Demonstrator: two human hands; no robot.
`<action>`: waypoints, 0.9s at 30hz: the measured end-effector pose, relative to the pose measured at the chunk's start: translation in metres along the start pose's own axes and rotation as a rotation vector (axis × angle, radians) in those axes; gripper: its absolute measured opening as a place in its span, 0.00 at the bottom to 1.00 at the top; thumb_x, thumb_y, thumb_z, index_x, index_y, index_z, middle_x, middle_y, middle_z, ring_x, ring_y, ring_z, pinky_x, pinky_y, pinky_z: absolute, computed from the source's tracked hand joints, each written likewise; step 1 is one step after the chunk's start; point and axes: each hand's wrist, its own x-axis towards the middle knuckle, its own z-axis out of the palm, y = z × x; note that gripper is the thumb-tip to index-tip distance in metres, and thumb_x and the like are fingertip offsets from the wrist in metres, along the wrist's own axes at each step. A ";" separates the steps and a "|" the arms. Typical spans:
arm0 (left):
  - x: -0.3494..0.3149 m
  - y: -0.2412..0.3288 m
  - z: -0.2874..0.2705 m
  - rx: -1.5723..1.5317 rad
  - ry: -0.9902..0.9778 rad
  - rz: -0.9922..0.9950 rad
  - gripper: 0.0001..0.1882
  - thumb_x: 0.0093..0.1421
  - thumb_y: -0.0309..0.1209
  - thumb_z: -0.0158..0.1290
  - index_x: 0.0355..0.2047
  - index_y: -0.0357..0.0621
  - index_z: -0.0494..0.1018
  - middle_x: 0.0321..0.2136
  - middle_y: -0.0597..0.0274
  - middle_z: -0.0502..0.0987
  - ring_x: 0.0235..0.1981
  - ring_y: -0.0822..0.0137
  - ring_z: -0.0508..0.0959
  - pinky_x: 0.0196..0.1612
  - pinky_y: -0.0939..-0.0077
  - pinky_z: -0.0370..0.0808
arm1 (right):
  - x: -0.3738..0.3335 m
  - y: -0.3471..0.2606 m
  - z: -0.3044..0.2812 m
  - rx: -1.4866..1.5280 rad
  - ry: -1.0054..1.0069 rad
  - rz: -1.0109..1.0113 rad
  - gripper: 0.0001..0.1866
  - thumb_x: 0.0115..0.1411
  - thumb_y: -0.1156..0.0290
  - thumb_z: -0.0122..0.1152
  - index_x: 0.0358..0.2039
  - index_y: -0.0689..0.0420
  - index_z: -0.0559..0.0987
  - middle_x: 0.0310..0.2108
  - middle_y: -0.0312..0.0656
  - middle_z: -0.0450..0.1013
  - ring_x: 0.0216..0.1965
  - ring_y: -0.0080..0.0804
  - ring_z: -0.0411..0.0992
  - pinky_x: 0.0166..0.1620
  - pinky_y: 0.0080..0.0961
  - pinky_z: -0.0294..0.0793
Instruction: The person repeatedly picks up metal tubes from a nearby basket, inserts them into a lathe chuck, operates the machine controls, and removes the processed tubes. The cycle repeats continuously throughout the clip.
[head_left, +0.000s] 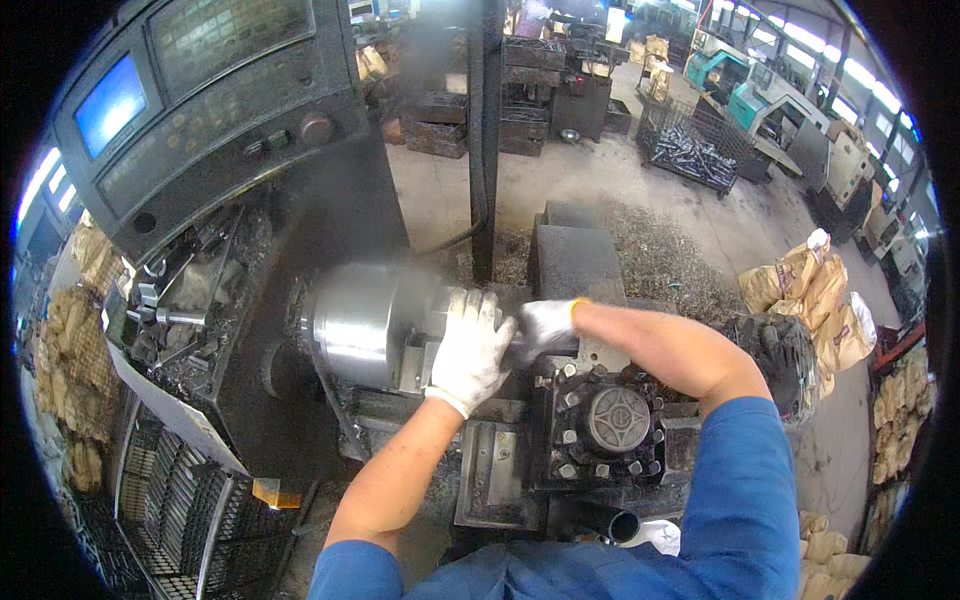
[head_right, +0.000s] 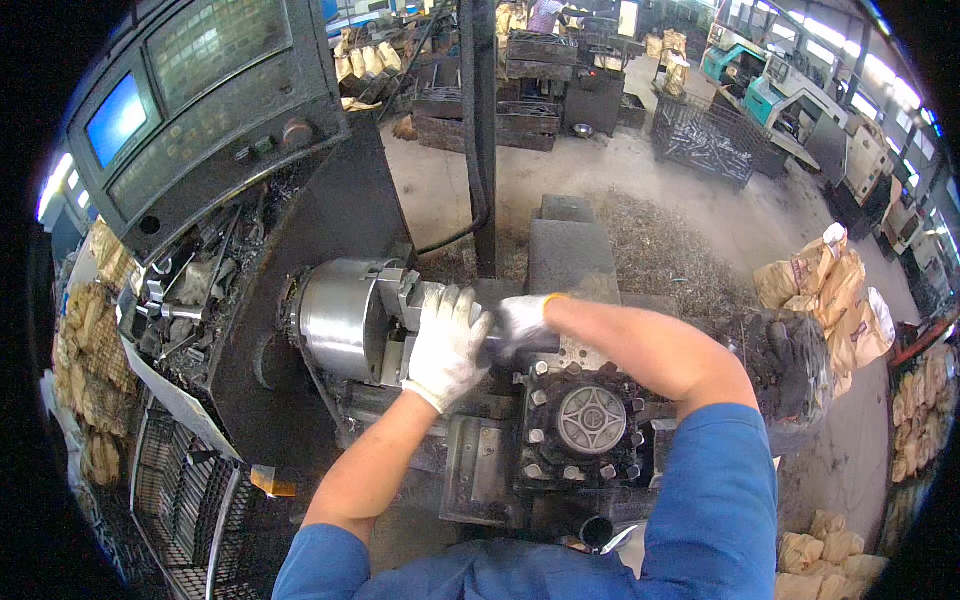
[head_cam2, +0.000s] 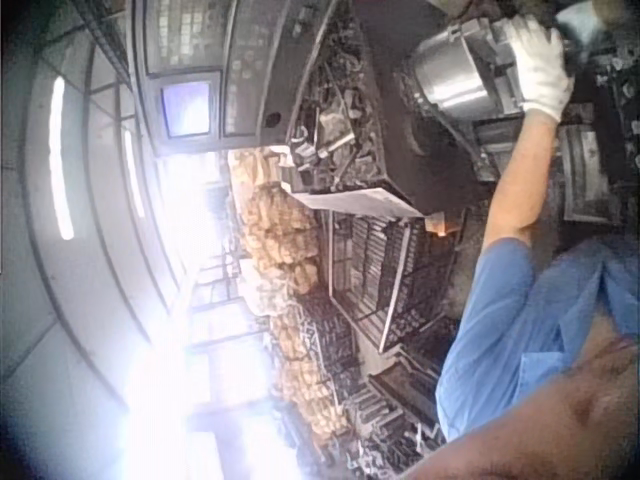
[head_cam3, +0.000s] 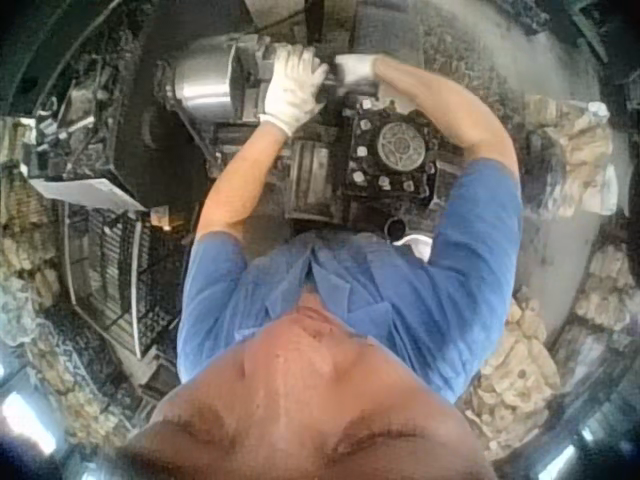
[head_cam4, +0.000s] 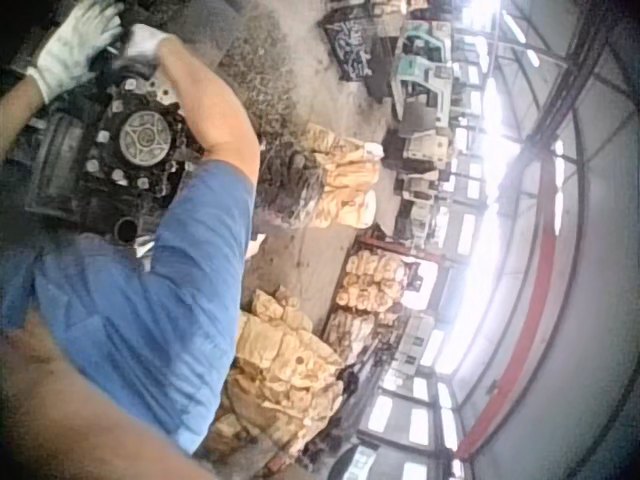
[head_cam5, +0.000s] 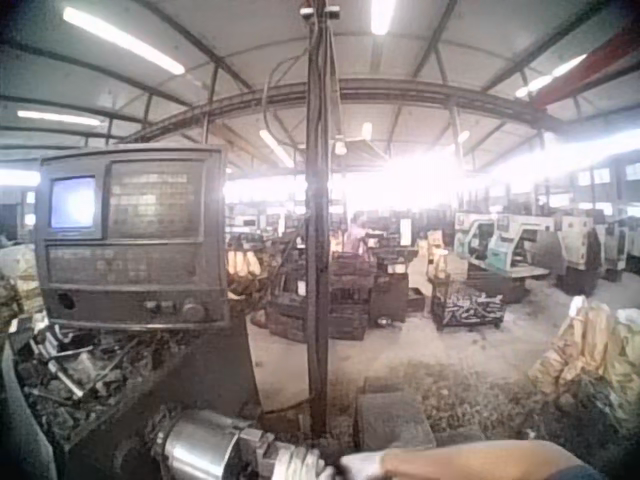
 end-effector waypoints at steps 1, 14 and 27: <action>0.005 0.003 0.003 -0.031 0.033 0.035 0.35 0.47 0.41 0.70 0.56 0.48 0.77 0.63 0.39 0.70 0.68 0.37 0.66 0.76 0.35 0.52 | 0.006 0.023 0.012 -0.070 0.008 -0.132 0.22 0.53 0.58 0.78 0.25 0.67 0.81 0.18 0.51 0.73 0.21 0.37 0.62 0.28 0.41 0.67; 0.016 0.023 -0.004 0.107 0.150 0.130 0.31 0.47 0.41 0.72 0.50 0.43 0.76 0.57 0.43 0.75 0.62 0.40 0.72 0.75 0.38 0.56 | -0.383 -0.091 0.127 0.186 1.609 0.757 0.18 0.56 0.70 0.77 0.44 0.64 0.83 0.36 0.46 0.84 0.35 0.34 0.81 0.42 0.35 0.82; -0.001 0.026 -0.013 0.353 0.046 0.132 0.40 0.54 0.48 0.70 0.64 0.45 0.71 0.62 0.43 0.74 0.64 0.44 0.72 0.75 0.41 0.54 | -0.412 -0.058 0.530 0.331 0.964 1.704 0.18 0.61 0.58 0.66 0.47 0.54 0.85 0.44 0.52 0.84 0.47 0.53 0.82 0.52 0.46 0.80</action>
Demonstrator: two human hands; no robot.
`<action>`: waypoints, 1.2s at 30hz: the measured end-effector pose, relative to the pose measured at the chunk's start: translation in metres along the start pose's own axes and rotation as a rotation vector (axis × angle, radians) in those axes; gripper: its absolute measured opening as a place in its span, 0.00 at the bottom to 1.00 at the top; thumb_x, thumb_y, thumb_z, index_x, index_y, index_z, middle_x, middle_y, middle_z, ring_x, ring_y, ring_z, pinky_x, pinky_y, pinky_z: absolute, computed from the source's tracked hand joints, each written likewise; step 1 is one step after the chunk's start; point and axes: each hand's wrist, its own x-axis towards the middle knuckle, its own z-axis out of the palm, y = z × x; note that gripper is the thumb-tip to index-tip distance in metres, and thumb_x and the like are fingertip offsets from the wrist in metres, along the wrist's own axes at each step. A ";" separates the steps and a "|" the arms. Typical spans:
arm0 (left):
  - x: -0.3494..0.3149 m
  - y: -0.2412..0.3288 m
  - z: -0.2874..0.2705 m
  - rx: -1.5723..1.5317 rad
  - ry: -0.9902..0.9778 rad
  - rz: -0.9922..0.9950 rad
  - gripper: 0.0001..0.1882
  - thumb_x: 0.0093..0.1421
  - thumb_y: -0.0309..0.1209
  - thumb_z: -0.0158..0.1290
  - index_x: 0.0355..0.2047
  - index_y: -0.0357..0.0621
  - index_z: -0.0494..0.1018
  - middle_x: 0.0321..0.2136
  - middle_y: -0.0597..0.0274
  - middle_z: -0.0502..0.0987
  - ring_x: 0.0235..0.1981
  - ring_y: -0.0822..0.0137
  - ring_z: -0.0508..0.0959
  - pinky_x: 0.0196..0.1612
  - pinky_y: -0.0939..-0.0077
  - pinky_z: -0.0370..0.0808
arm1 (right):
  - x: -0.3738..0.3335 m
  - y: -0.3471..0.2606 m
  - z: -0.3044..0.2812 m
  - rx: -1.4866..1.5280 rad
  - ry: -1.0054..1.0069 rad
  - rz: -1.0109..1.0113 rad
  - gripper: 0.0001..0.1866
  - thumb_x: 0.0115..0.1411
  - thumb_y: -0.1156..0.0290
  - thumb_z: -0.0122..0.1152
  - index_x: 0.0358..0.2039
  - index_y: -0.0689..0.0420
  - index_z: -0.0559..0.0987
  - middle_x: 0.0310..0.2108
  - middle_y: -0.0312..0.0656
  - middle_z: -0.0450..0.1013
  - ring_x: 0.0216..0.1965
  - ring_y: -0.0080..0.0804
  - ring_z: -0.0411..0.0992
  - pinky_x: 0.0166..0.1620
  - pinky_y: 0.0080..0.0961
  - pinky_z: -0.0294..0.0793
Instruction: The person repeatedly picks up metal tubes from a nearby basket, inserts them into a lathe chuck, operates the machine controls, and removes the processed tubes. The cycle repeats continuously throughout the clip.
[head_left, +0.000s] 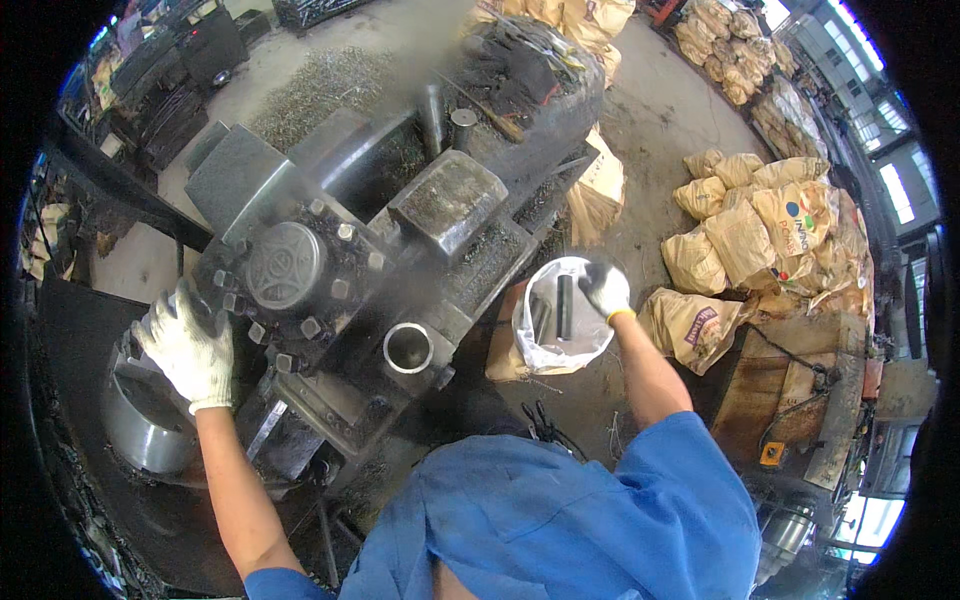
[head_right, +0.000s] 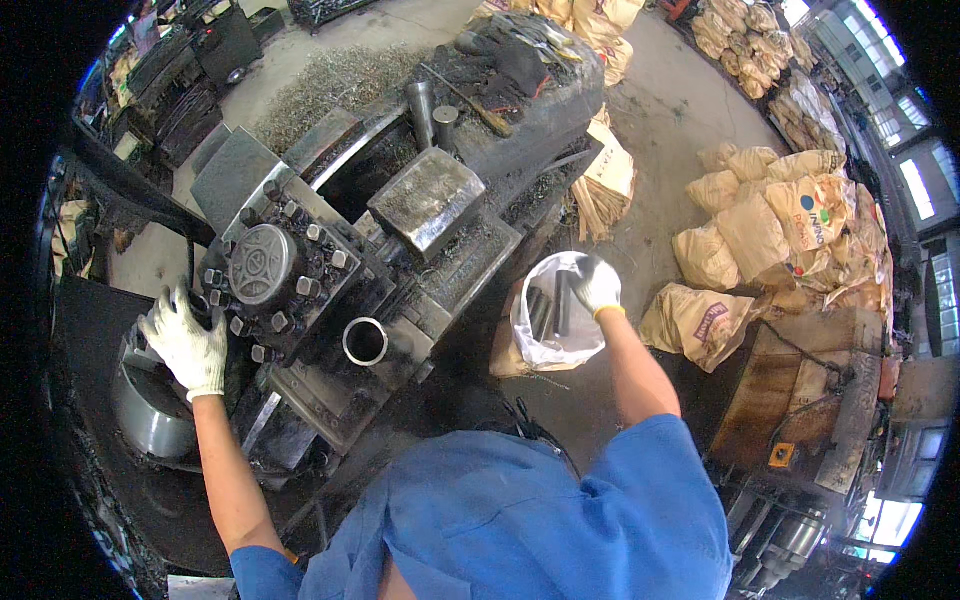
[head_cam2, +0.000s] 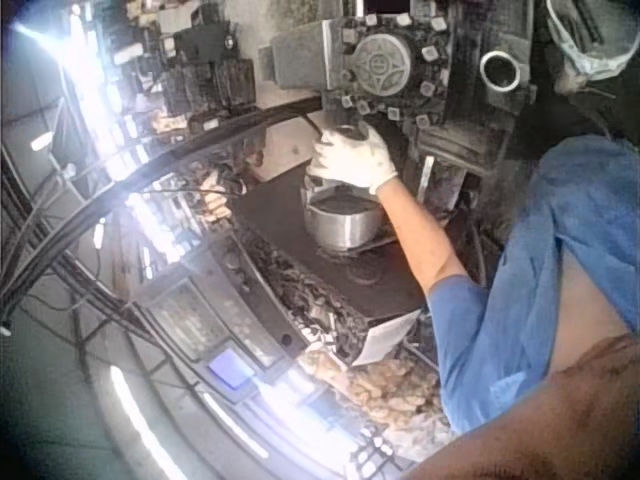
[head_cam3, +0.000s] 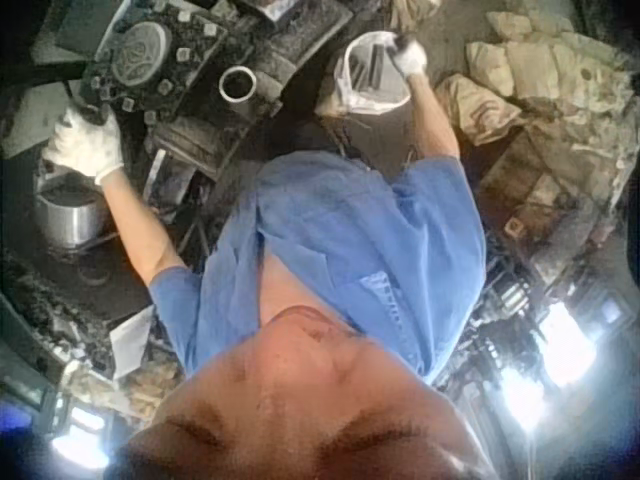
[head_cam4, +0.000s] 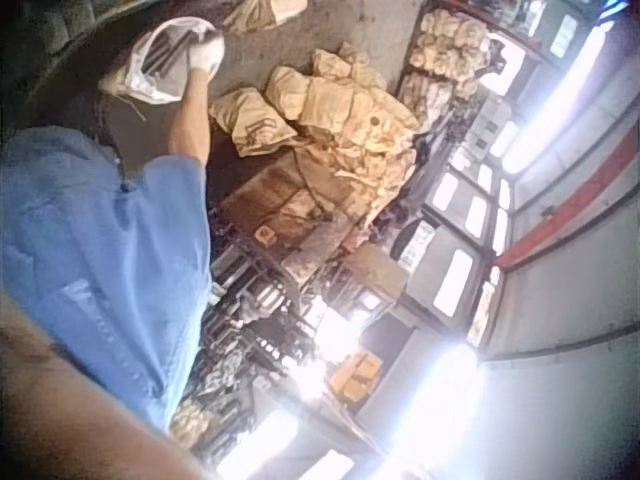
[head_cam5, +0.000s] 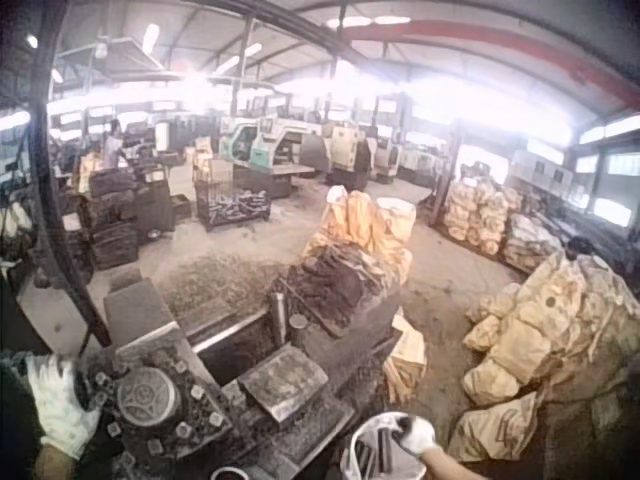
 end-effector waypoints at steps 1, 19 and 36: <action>0.002 0.002 0.004 -0.018 0.008 -0.011 0.41 0.53 0.48 0.70 0.64 0.44 0.71 0.62 0.43 0.75 0.64 0.44 0.72 0.75 0.41 0.54 | 0.002 -0.024 -0.031 0.064 0.128 -0.166 0.19 0.60 0.59 0.68 0.49 0.55 0.85 0.45 0.52 0.83 0.46 0.53 0.82 0.51 0.44 0.81; -0.205 0.003 -0.028 -0.794 0.335 -0.333 0.23 0.58 0.23 0.62 0.56 0.37 0.76 0.51 0.43 0.81 0.54 0.44 0.80 0.60 0.53 0.74 | -0.018 -0.456 -0.293 0.240 -0.311 -1.627 0.26 0.43 0.66 0.82 0.43 0.59 0.83 0.40 0.53 0.84 0.40 0.53 0.85 0.45 0.41 0.84; -0.506 -0.052 0.019 -1.699 0.994 -2.045 0.24 0.73 0.60 0.46 0.29 0.58 0.72 0.23 0.72 0.71 0.25 0.67 0.69 0.33 0.63 0.67 | 0.120 -0.584 -0.038 -0.402 -0.734 -1.588 0.24 0.57 0.61 0.69 0.53 0.58 0.82 0.44 0.58 0.82 0.44 0.56 0.81 0.46 0.47 0.80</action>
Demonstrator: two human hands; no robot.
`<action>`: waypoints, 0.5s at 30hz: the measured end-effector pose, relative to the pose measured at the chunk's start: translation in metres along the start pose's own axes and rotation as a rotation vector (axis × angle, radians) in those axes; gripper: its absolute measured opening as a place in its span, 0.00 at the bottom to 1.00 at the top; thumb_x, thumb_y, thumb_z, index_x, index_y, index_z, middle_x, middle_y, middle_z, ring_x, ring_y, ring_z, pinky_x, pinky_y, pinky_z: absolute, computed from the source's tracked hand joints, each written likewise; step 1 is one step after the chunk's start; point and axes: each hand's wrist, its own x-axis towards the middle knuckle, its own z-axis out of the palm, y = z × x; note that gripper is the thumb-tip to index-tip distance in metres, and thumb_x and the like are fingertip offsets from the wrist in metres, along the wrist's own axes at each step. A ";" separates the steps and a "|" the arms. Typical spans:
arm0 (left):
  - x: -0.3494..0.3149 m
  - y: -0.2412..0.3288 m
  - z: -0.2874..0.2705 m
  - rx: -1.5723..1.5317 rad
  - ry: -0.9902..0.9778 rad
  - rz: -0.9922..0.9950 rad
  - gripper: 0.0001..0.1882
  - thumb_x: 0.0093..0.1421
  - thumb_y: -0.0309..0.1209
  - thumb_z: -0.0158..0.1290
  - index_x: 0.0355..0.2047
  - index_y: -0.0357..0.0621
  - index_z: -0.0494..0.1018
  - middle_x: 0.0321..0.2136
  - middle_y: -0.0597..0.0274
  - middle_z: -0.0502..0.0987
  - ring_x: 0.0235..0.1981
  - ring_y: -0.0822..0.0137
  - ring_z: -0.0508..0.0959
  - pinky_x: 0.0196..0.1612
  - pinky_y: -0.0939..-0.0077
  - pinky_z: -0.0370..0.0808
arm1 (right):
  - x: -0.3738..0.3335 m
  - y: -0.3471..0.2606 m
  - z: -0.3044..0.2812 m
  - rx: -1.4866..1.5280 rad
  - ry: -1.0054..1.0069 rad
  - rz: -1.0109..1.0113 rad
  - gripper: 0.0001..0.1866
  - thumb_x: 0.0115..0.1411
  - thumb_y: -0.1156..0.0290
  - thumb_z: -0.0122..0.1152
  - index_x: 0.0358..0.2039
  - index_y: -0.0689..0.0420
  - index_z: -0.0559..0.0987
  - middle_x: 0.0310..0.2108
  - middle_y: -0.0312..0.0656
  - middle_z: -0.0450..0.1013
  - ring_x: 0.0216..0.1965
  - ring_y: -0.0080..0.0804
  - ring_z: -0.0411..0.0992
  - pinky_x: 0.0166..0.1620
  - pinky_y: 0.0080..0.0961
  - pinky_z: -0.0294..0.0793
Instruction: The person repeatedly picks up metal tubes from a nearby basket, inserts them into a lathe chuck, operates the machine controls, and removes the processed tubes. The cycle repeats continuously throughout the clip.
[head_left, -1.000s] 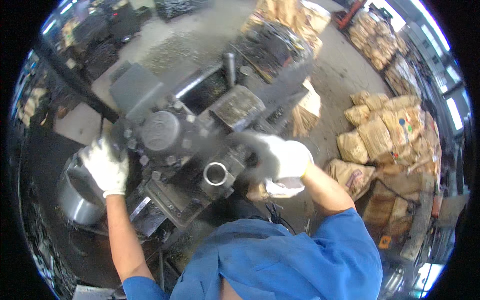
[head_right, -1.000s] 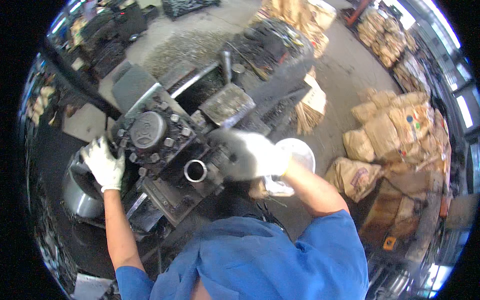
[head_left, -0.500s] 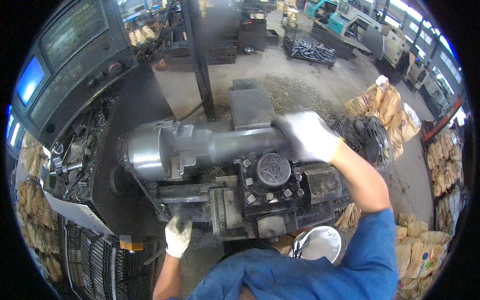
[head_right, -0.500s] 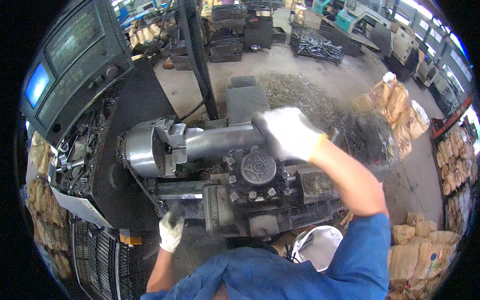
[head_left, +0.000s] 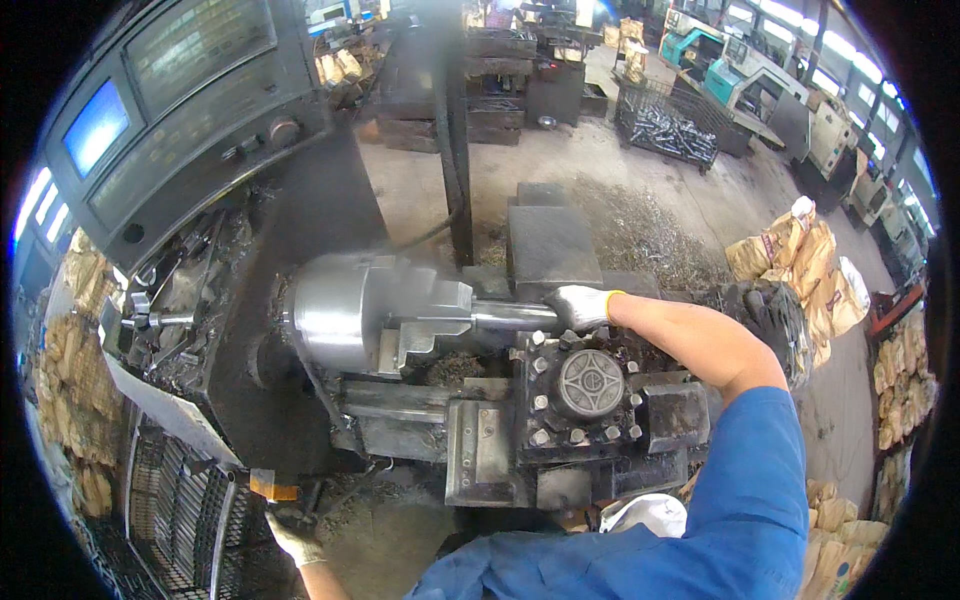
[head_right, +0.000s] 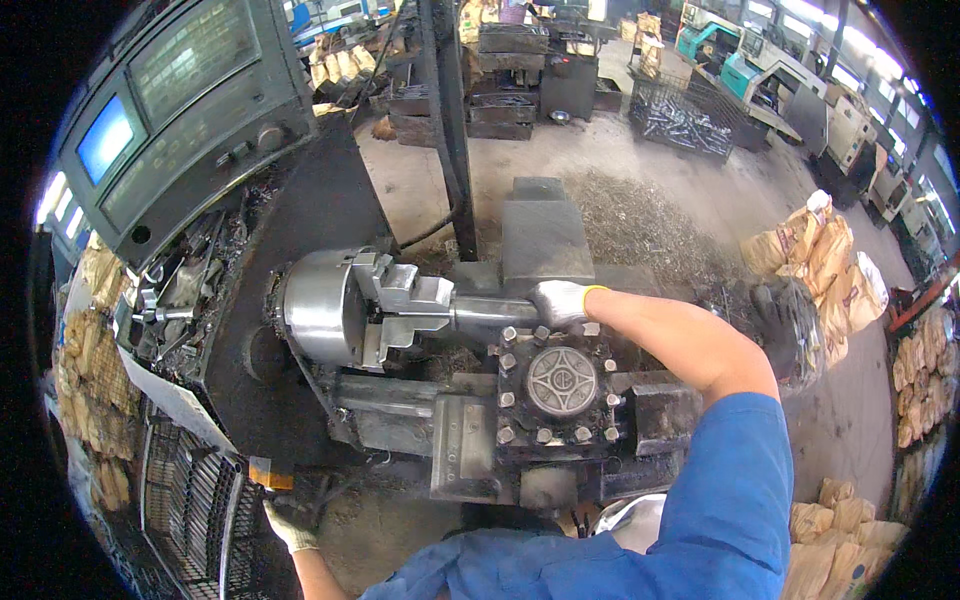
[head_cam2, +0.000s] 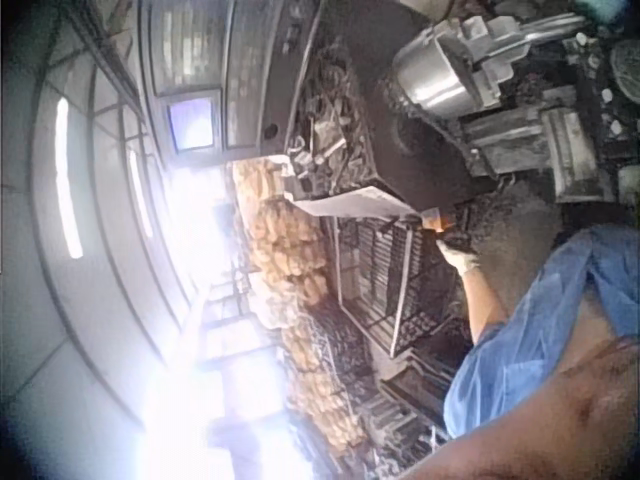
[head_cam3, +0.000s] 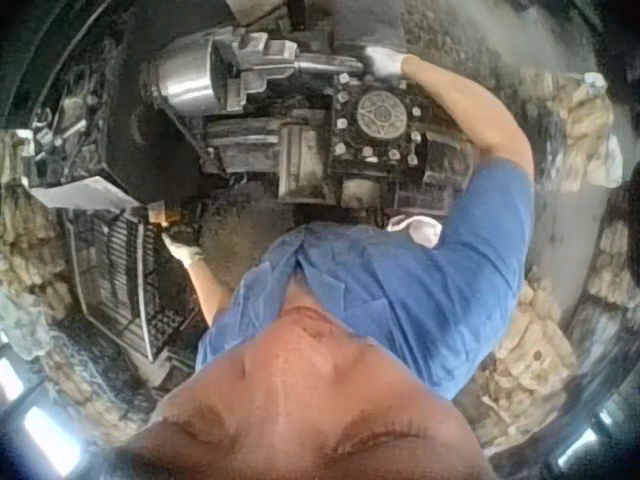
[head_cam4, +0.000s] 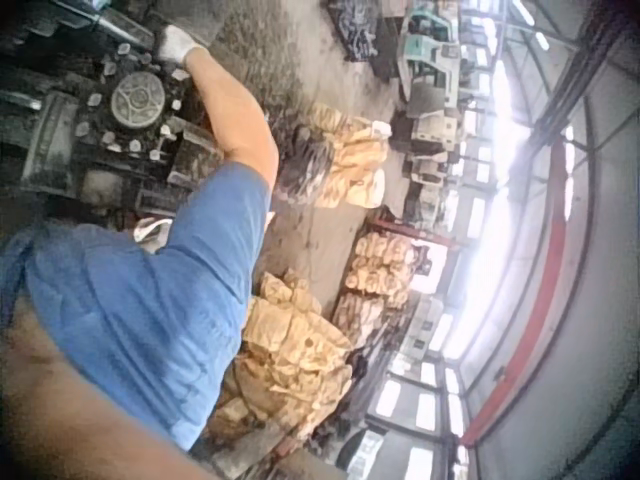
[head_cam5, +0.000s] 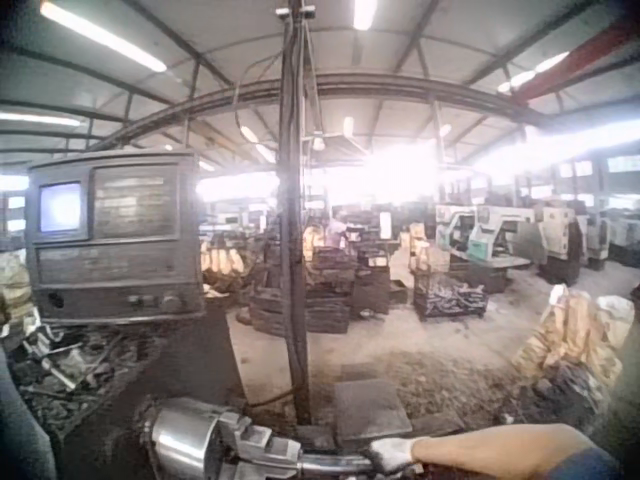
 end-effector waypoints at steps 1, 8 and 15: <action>0.001 0.004 0.000 -0.016 -0.002 -0.014 0.26 0.72 0.62 0.45 0.24 0.61 0.68 0.17 0.75 0.67 0.20 0.69 0.65 0.28 0.66 0.63 | 0.005 -0.016 -0.010 0.015 0.003 -0.003 0.25 0.58 0.61 0.69 0.54 0.58 0.81 0.45 0.57 0.82 0.43 0.54 0.81 0.46 0.46 0.80; -0.008 0.036 0.028 0.053 -0.144 -0.186 0.25 0.70 0.62 0.45 0.50 0.59 0.75 0.41 0.67 0.77 0.36 0.58 0.79 0.34 0.56 0.73 | 0.074 -0.121 -0.078 0.342 -0.056 0.017 0.42 0.54 0.62 0.70 0.66 0.64 0.66 0.47 0.57 0.81 0.53 0.43 0.78 0.49 0.37 0.81; 0.022 0.019 0.004 0.147 -0.257 -0.058 0.25 0.74 0.45 0.47 0.64 0.45 0.73 0.57 0.57 0.80 0.53 0.51 0.83 0.44 0.56 0.80 | 0.005 -0.155 -0.073 0.089 0.298 0.025 0.37 0.57 0.63 0.70 0.67 0.53 0.71 0.47 0.51 0.82 0.44 0.43 0.83 0.49 0.39 0.81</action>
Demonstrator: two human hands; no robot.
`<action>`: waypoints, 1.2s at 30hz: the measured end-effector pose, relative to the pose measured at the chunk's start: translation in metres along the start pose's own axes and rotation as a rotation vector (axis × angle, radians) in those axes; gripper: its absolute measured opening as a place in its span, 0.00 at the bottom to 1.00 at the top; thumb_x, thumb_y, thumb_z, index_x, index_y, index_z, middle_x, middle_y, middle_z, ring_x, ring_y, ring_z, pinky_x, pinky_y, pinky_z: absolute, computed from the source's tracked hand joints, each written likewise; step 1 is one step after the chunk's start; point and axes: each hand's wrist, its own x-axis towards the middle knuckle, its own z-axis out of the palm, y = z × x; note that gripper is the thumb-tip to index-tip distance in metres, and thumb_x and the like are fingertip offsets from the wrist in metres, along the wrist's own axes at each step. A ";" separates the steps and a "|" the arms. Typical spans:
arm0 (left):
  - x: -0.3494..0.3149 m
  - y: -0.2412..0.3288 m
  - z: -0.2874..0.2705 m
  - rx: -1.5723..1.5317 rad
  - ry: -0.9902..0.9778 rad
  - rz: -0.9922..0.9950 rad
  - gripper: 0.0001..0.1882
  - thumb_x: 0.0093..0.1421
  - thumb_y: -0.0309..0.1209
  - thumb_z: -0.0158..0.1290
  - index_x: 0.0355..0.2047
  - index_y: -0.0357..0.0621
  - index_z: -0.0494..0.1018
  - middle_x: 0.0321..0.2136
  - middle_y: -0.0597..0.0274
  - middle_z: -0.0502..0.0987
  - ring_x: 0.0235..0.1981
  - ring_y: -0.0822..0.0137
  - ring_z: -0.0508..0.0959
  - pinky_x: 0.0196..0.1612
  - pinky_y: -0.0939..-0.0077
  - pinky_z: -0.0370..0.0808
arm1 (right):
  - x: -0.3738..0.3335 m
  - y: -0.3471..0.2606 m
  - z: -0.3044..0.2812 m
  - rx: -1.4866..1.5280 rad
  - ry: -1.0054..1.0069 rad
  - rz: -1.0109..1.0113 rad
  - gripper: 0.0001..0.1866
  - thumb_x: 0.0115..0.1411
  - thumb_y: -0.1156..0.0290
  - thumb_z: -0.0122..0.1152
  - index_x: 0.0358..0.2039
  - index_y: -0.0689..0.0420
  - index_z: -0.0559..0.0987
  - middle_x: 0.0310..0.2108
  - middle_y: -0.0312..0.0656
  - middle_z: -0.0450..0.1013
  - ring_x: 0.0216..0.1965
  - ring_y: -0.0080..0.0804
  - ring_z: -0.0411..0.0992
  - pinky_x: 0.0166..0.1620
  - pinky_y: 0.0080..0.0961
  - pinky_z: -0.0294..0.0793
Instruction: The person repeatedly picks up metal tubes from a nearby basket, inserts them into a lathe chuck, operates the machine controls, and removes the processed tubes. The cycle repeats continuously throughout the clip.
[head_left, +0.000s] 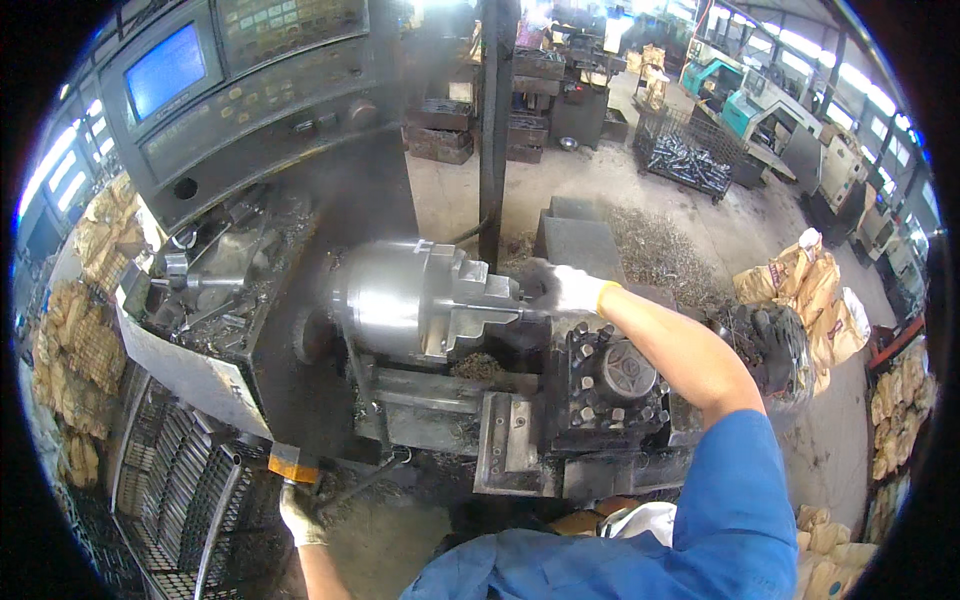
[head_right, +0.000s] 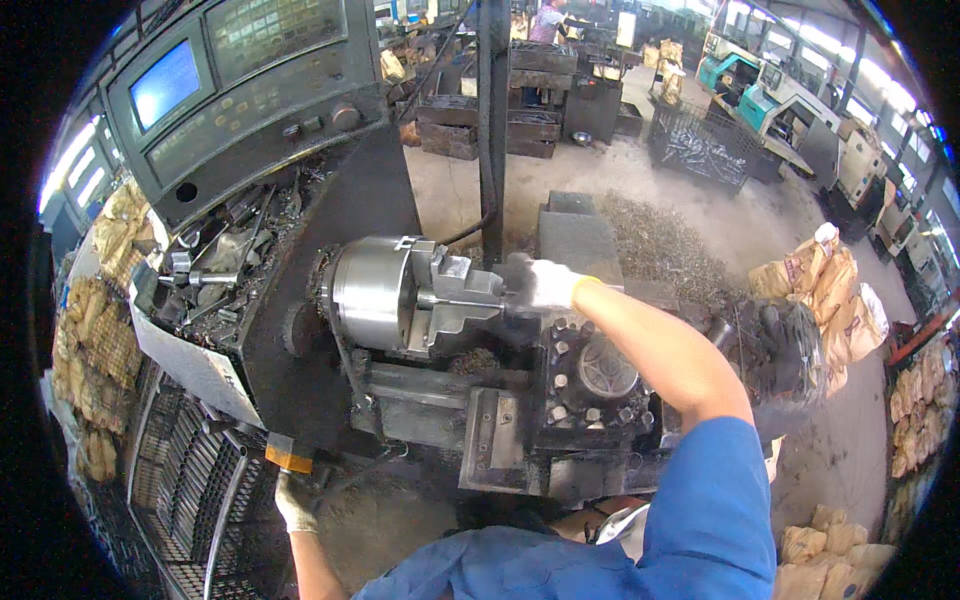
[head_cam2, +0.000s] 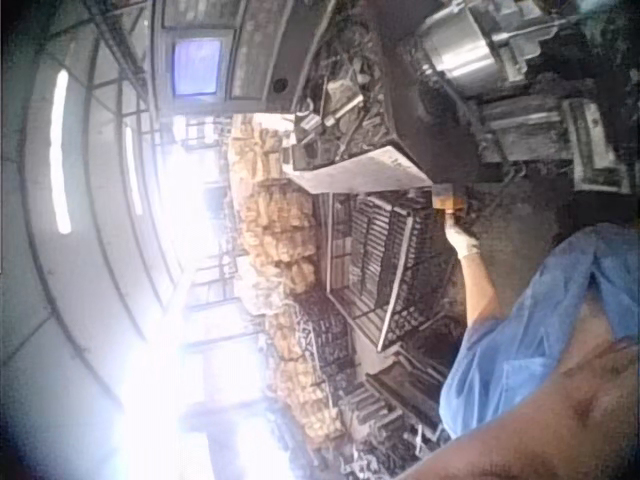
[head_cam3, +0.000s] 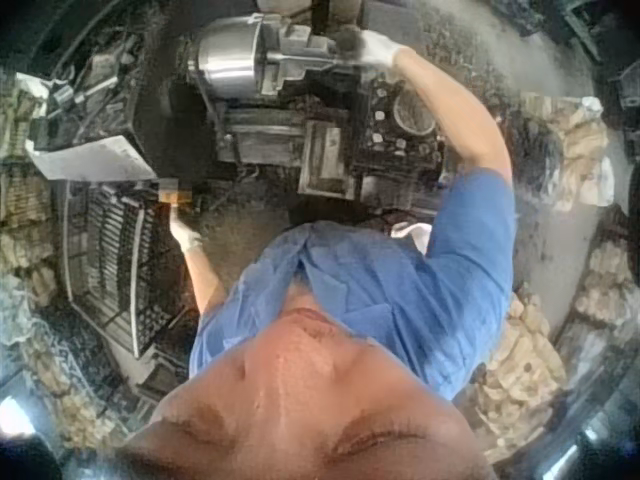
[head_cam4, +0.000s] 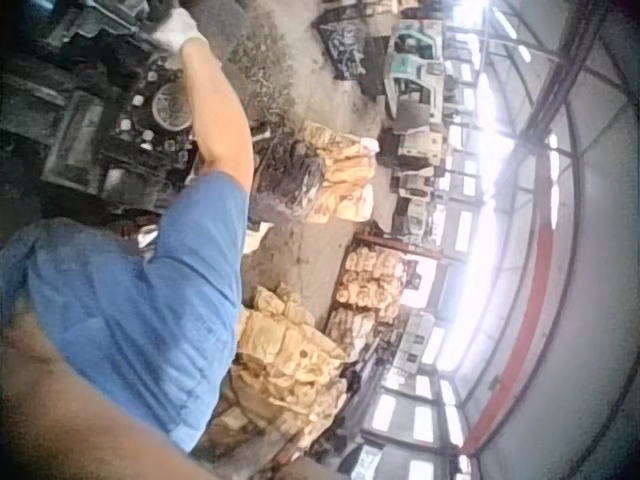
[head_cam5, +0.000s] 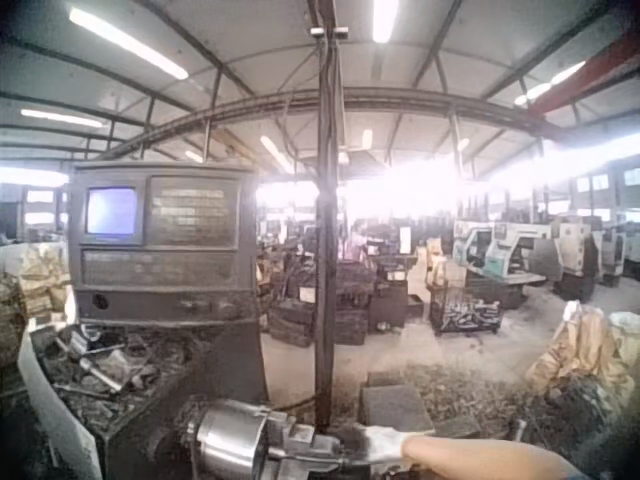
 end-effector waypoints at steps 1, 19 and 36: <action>0.006 -0.005 -0.010 0.029 0.021 0.046 0.26 0.74 0.45 0.47 0.64 0.43 0.72 0.57 0.54 0.80 0.53 0.50 0.82 0.46 0.54 0.80 | -0.019 0.015 0.006 -0.022 0.222 -0.027 0.37 0.58 0.62 0.70 0.68 0.52 0.71 0.46 0.51 0.82 0.43 0.44 0.83 0.48 0.39 0.82; -0.066 0.154 0.418 1.322 -0.230 1.692 0.36 0.60 0.29 0.61 0.67 0.28 0.65 0.45 0.39 0.80 0.46 0.41 0.80 0.52 0.50 0.76 | -0.479 0.207 0.265 0.065 1.342 1.383 0.18 0.70 0.63 0.62 0.50 0.65 0.80 0.43 0.50 0.83 0.43 0.43 0.79 0.51 0.38 0.78; -0.133 0.096 0.479 0.897 -0.851 1.496 0.32 0.62 0.31 0.61 0.66 0.35 0.69 0.40 0.45 0.83 0.37 0.48 0.84 0.43 0.57 0.80 | -0.547 0.001 0.561 0.702 0.413 1.308 0.12 0.68 0.62 0.58 0.34 0.53 0.85 0.34 0.45 0.82 0.38 0.47 0.81 0.47 0.43 0.79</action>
